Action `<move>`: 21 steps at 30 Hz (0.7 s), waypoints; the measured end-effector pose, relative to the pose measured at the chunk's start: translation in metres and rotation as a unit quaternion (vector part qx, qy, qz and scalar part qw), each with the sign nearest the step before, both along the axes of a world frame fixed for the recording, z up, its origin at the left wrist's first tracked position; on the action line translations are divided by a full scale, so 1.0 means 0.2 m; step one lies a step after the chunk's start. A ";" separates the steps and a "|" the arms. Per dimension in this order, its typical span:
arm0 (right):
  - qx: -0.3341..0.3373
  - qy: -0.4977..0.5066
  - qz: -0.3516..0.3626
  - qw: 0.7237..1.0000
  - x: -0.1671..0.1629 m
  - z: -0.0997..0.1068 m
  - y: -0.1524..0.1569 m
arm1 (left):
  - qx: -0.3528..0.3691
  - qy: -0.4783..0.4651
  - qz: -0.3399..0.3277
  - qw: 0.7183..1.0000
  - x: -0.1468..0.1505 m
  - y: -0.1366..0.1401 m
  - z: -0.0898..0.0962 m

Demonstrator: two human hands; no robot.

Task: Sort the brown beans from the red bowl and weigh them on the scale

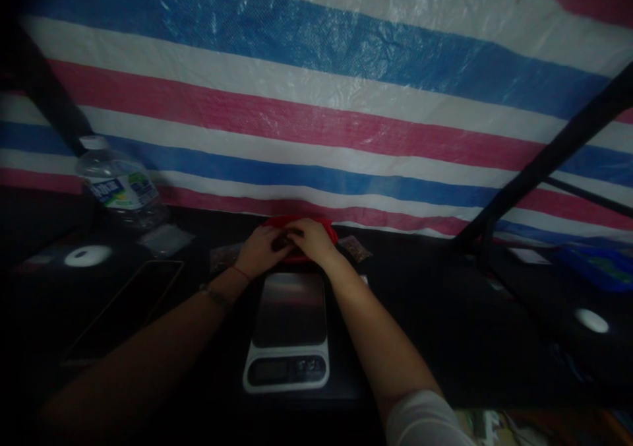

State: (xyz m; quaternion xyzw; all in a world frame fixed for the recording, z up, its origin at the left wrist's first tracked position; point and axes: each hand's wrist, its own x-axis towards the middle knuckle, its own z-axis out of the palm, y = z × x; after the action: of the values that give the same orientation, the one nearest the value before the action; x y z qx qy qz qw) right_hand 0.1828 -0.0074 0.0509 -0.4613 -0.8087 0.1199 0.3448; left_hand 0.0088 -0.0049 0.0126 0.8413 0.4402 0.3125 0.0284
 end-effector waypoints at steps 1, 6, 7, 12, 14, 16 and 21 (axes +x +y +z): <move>0.001 -0.007 0.008 1.000 -0.01 0.00 -0.01 | -0.003 -0.003 -0.002 1.000 0.00 0.00 0.00; 0.012 -0.036 0.030 0.999 -0.02 0.02 -0.02 | -0.034 -0.019 -0.001 0.999 0.00 0.00 -0.01; 0.013 -0.034 0.033 0.999 -0.02 0.03 -0.02 | -0.038 -0.022 0.001 0.999 0.00 0.00 -0.01; 0.015 -0.034 0.042 0.998 -0.03 0.03 -0.03 | -0.047 -0.035 -0.001 0.998 0.01 -0.01 -0.01; 0.016 -0.035 0.037 0.999 -0.03 0.03 -0.03 | -0.054 -0.040 -0.004 0.998 0.01 -0.02 0.00; 0.016 -0.025 0.027 0.999 -0.03 0.03 -0.03 | -0.065 -0.042 -0.003 0.997 0.01 -0.02 0.00; 0.016 -0.007 0.015 1.000 -0.04 0.05 -0.04 | -0.076 -0.051 -0.014 0.996 0.01 -0.04 0.00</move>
State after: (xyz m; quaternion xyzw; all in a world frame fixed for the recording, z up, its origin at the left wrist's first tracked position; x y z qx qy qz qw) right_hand 0.1756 -0.0151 0.0609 -0.4441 -0.8199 0.1086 0.3447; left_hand 0.0115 -0.0125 0.0130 0.8259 0.4486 0.3202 0.1188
